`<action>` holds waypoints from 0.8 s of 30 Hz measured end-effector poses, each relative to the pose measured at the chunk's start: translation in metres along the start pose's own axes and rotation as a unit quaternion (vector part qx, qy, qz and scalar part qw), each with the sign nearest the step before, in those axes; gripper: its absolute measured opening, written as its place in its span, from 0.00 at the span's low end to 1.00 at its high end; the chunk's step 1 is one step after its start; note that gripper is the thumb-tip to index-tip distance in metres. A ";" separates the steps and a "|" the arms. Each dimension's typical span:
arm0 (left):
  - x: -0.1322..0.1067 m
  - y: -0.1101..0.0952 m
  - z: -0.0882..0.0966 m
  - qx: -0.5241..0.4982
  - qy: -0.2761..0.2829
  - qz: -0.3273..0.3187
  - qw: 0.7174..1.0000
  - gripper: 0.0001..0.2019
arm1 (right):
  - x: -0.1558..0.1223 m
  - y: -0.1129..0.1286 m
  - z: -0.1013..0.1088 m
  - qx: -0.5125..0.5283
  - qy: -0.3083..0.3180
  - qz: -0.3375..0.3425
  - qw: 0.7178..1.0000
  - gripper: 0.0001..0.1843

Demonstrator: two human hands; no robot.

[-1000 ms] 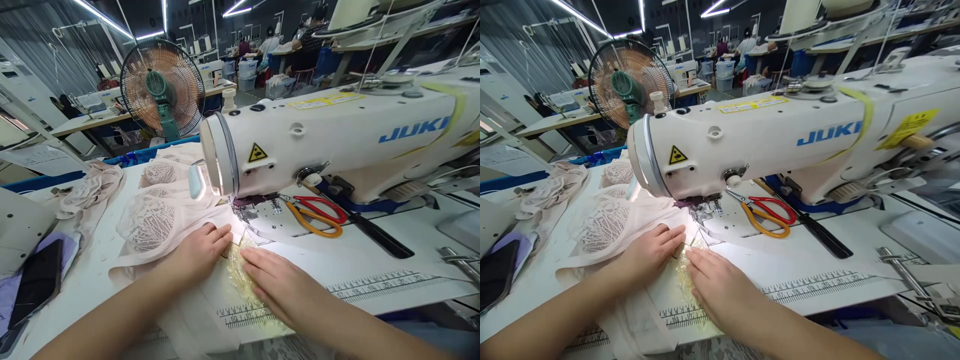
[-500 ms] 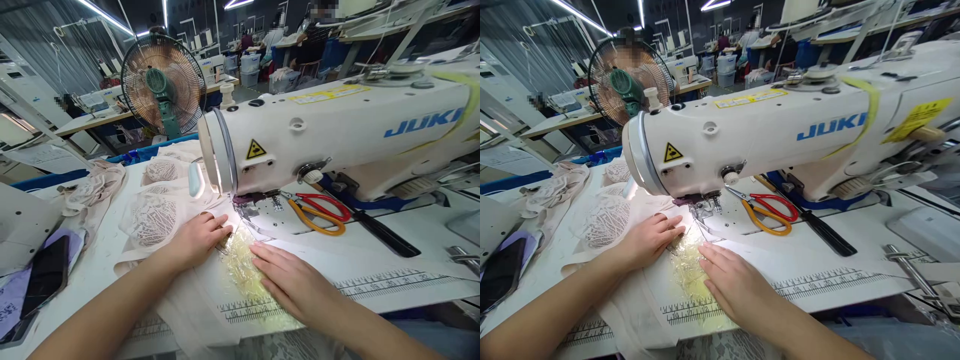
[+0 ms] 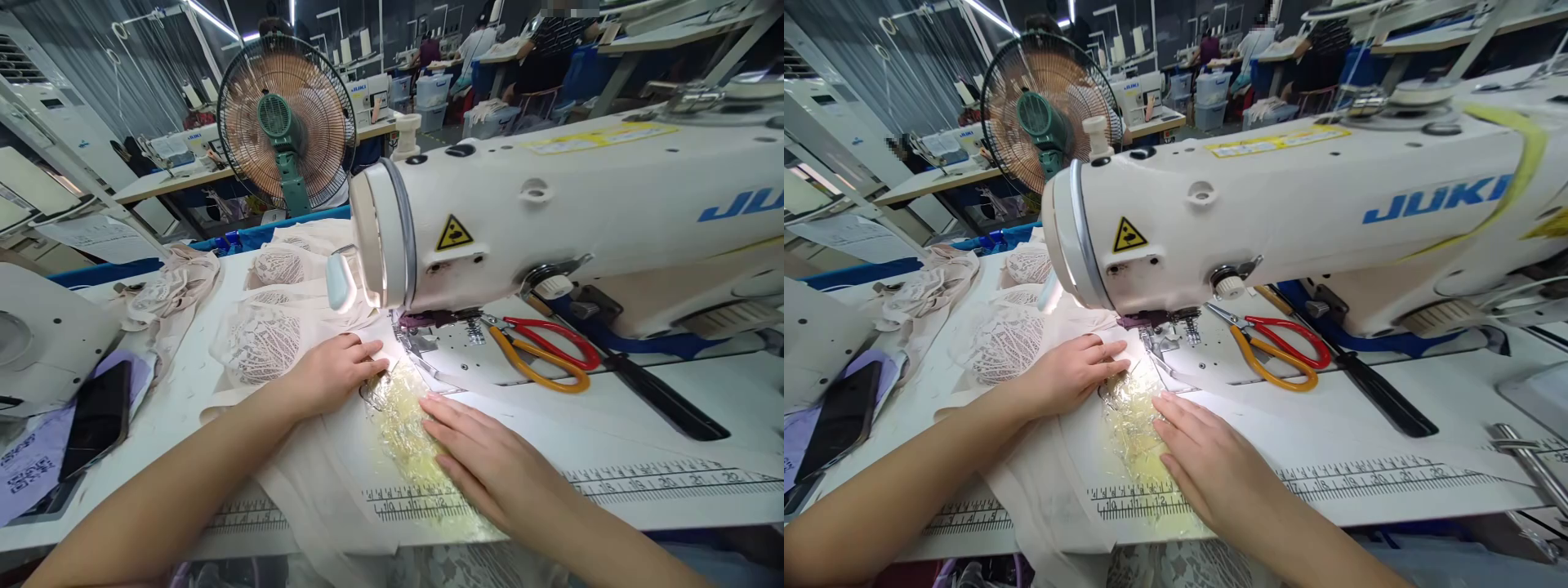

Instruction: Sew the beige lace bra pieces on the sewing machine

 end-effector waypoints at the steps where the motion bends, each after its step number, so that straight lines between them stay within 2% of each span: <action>1: 0.001 0.002 -0.001 0.005 0.000 0.001 1.000 0.16 | -0.001 0.000 -0.001 0.000 0.002 -0.001 1.000 0.17; 6: 0.007 0.011 -0.002 0.031 0.001 0.015 0.999 0.16 | -0.003 -0.003 -0.001 0.014 0.010 -0.013 1.000 0.17; 10: 0.012 0.017 -0.001 0.059 0.018 0.043 0.997 0.15 | -0.004 0.003 0.006 0.042 -0.022 -0.017 0.999 0.17; 12: 0.015 0.019 -0.001 0.075 0.031 0.057 0.995 0.15 | -0.001 0.018 -0.002 0.076 -0.031 -0.009 0.997 0.16; 14: 0.018 0.022 0.000 0.089 0.048 0.078 0.992 0.15 | 0.008 0.043 -0.020 0.115 -0.036 0.017 0.993 0.15; 17: 0.017 0.024 -0.001 0.115 0.069 0.117 0.984 0.16 | 0.030 0.086 -0.045 0.095 -0.113 0.075 0.986 0.17; 20: 0.003 0.025 -0.002 0.150 0.058 0.146 0.976 0.18 | 0.050 0.112 -0.053 0.002 -0.171 0.064 0.983 0.10; 22: -0.019 0.027 -0.003 0.173 0.031 0.167 0.970 0.19 | 0.055 0.116 -0.045 -0.032 -0.181 0.057 0.981 0.05; 24: -0.050 0.032 0.000 0.194 -0.003 0.204 0.960 0.22 | 0.052 0.113 -0.033 -0.036 -0.173 0.059 0.983 0.06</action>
Point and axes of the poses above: each hand's wrist, its own x-axis towards the middle knuckle, its own z-axis out of the back of the hand, y = z × x, the point moved 6 cm from there along x, towards the middle knuckle, and after that the axes turned 8 degrees about z, right-handed, at the moved point
